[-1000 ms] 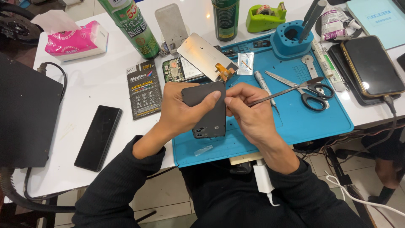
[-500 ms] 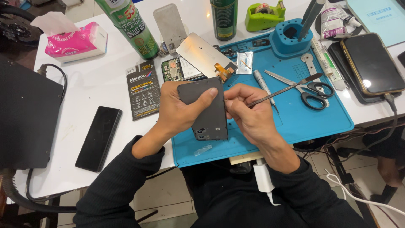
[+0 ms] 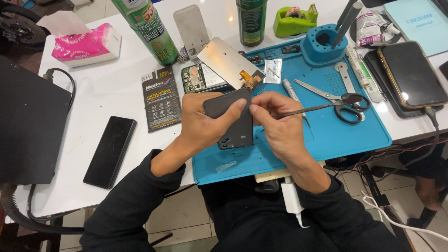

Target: The person holds a phone back cover in one hand and uses a metal pry tool to scrape and pry old adhesive and residue from the cover's inner edges, working around the perimeter over the repair mat. Other disassembled phone parts and tools lie on the workbench.

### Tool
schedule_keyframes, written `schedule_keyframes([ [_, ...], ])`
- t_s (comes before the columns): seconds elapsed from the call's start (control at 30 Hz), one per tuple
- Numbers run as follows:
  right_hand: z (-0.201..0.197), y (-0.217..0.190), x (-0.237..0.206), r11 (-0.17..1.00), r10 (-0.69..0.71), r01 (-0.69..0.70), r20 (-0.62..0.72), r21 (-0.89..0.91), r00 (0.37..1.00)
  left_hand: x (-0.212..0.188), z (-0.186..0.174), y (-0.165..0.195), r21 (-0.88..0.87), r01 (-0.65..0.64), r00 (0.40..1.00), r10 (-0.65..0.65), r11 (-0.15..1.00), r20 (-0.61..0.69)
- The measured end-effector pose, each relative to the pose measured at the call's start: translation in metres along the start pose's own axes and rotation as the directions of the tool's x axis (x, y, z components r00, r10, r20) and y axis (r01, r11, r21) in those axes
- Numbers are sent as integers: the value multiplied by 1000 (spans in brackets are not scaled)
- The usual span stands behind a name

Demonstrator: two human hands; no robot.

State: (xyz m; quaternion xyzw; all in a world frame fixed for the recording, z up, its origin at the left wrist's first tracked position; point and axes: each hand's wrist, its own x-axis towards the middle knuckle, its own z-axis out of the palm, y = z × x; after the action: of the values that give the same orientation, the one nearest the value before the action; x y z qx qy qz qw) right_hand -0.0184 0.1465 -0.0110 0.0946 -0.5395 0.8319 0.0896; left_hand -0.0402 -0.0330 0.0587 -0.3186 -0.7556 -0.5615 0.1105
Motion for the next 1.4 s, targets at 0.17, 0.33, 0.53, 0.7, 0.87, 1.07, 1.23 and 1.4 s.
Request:
schedule_keyframes([
  [0.17, -3, 2, -2, 998, 12, -12, 2, 60, 1000, 0, 0, -1, 4, 7, 1000, -7, 1000, 12],
  [0.33, -8, 5, -2, 998, 4, -4, 10, 62, 1000, 1, 0, -2, 40, -24, 1000, 24, 999, 15],
  [0.53, -7, 4, -2, 997, 14, -15, 9, 72, 1000, 1, -1, -4, 60, -49, 999, 48, 997, 5],
  [0.7, -3, -4, -2, 995, -56, 54, -24, -80, 998, 1, -1, -4, 33, -71, 997, 70, 997, 13],
  [0.87, 1, -7, -5, 982, -147, 143, -20, -121, 989, 1, -3, -4, 53, -139, 990, 137, 989, 32],
  [1.07, -5, -6, -6, 962, -77, 56, -71, -266, 994, -1, -4, -9, -2, -27, 1000, 27, 1000, -4],
  [1.23, -11, -7, -6, 992, 9, -12, -19, -123, 1000, 1, -3, -9, -2, 39, 999, -39, 999, -34],
  [1.4, -4, -7, -5, 945, -79, 61, -42, -323, 996, 1, 0, -6, -8, 72, 995, -72, 997, -67],
])
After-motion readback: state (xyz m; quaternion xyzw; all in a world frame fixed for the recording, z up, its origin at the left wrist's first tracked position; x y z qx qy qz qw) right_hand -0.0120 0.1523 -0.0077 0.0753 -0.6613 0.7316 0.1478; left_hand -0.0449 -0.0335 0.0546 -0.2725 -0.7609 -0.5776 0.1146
